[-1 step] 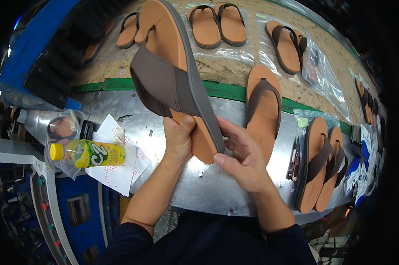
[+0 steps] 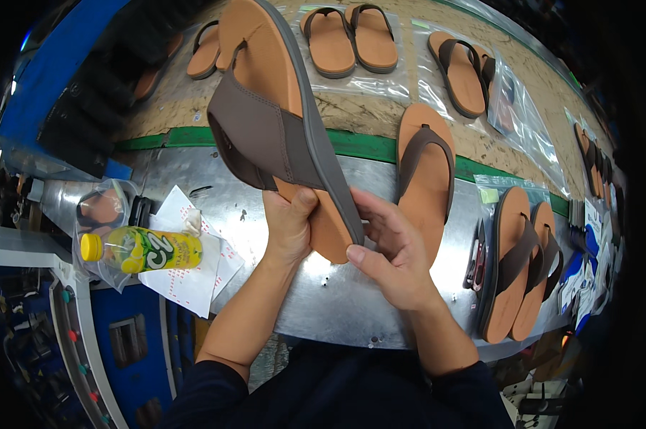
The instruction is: The person picks up brown flip-flops from a conveyor belt, wipes the soles and straps with a white cloth, and uses a green sponge to scrub the footbed. They inspect the sandals by turning them over and then place them back on the belt.
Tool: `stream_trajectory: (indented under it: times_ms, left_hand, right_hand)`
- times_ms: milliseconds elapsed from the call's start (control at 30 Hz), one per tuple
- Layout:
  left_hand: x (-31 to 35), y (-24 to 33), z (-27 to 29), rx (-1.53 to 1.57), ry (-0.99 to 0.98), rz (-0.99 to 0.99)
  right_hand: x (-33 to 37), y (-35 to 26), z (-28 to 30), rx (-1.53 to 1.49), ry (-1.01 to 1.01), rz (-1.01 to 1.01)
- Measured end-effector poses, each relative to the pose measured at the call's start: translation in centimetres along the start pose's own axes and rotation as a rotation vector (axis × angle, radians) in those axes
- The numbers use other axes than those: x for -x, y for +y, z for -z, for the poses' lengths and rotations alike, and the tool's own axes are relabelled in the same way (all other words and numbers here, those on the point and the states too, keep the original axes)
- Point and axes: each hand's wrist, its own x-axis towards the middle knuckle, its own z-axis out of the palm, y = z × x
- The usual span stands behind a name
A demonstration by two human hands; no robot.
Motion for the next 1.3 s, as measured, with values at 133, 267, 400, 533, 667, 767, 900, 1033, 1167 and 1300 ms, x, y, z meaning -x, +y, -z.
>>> stream_trajectory:
  times_ms: [133,267,400,533,667,767,900,1033,1167,1300]
  left_hand:
    - [-0.1,-0.5,-0.2,-0.063,-0.024,-0.042]
    - [0.2,-0.8,0.5,-0.124,-0.074,-0.036]
    - [0.6,-0.6,-0.1,-0.231,-0.07,-0.083]
    - [0.5,-0.5,-0.7,-0.262,-0.07,-0.134]
    - [0.6,-0.3,-0.7,-0.253,-0.114,-0.132]
    - [0.8,-0.3,-0.6,-0.306,-0.094,-0.109]
    - [0.7,-0.4,-0.5,-0.309,-0.092,-0.095]
    - [0.4,-0.5,-0.5,-0.315,-0.102,-0.081]
    - [0.3,-0.7,-0.3,-0.361,-0.109,-0.09]
    - [0.4,-0.5,-0.3,-0.351,-0.094,-0.069]
  right_hand:
    - [-0.3,-0.2,-0.9,-0.036,0.154,0.014]
    - [-0.5,-0.2,-0.9,-0.073,0.213,0.04]
    - [-0.5,-0.8,-1.4,-0.219,0.273,0.026]
    - [-0.4,-0.5,-0.9,-0.238,0.283,0.041]
    - [-0.4,-0.7,-0.7,-0.161,0.279,0.052]
    - [-0.4,-0.9,-0.9,-0.133,0.307,0.056]
    - [-0.3,-0.5,-0.5,-0.158,0.305,0.049]
    - [-0.4,-0.9,-0.7,-0.168,0.318,0.003]
    - [-0.4,-0.9,-0.3,-0.179,0.314,0.021]
    - [-0.4,-1.2,-0.1,-0.071,0.299,0.012]
